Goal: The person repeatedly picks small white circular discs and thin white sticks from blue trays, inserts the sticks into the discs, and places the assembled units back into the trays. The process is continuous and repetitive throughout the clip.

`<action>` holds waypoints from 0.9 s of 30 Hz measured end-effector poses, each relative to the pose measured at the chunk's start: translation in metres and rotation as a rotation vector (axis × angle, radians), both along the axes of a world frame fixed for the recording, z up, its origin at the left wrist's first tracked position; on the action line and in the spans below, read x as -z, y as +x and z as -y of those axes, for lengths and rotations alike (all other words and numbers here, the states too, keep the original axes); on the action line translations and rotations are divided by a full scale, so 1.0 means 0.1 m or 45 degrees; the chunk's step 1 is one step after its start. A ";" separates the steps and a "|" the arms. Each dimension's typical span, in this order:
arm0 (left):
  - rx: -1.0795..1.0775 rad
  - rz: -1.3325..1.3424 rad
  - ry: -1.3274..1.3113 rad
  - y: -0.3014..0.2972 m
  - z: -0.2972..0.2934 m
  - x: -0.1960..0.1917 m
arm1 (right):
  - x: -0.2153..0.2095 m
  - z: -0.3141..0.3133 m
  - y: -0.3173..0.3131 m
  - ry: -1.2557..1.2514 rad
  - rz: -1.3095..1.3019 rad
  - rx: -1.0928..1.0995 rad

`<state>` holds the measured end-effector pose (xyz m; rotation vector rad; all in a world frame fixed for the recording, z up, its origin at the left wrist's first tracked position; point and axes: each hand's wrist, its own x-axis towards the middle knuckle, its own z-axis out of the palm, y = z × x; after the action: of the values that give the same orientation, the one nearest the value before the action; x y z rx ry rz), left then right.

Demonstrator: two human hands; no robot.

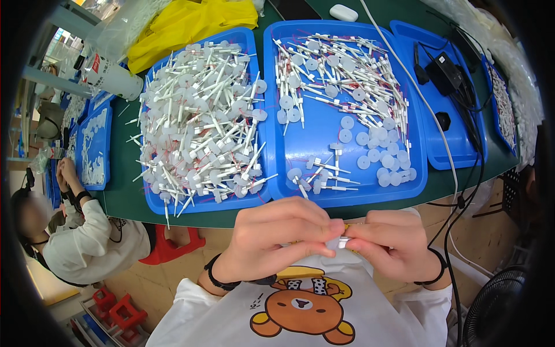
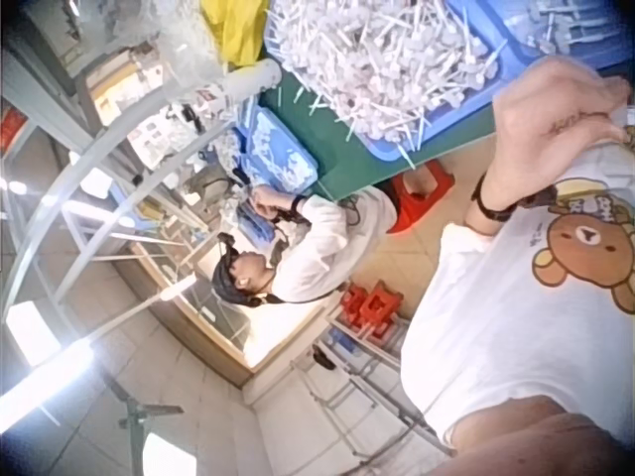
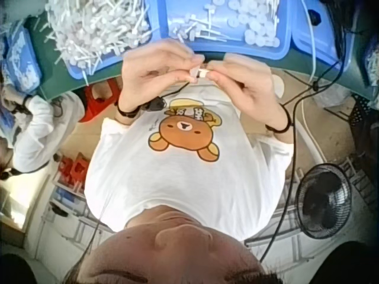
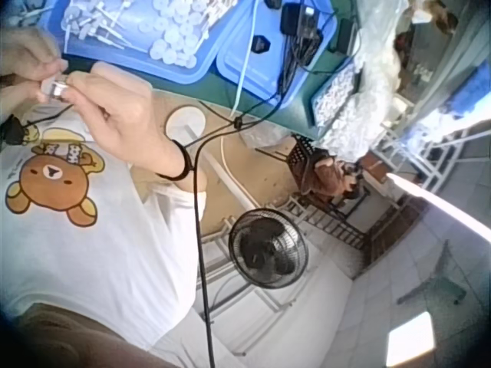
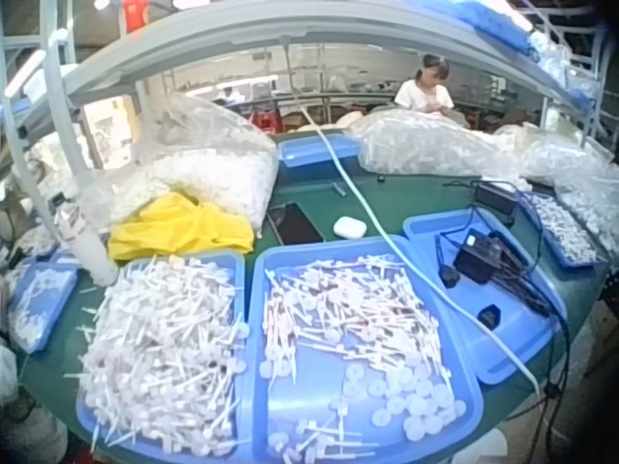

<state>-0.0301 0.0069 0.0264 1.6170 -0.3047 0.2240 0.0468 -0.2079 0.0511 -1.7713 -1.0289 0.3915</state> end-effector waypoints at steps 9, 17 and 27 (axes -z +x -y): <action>-0.148 -0.021 0.521 0.02 0.08 0.10 | 0.14 -0.07 -0.05 -0.286 -0.229 0.212; -0.542 -0.011 1.085 0.14 0.04 0.14 | 0.10 -0.17 0.47 -0.591 0.625 0.357; -0.480 -0.041 0.858 0.10 0.01 0.16 | 0.16 -0.20 0.78 -0.857 0.782 -0.227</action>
<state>-0.0203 0.0055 0.0105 2.3422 -0.0402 0.4112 0.1250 -0.1880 0.0348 -2.4968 -1.6248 0.3281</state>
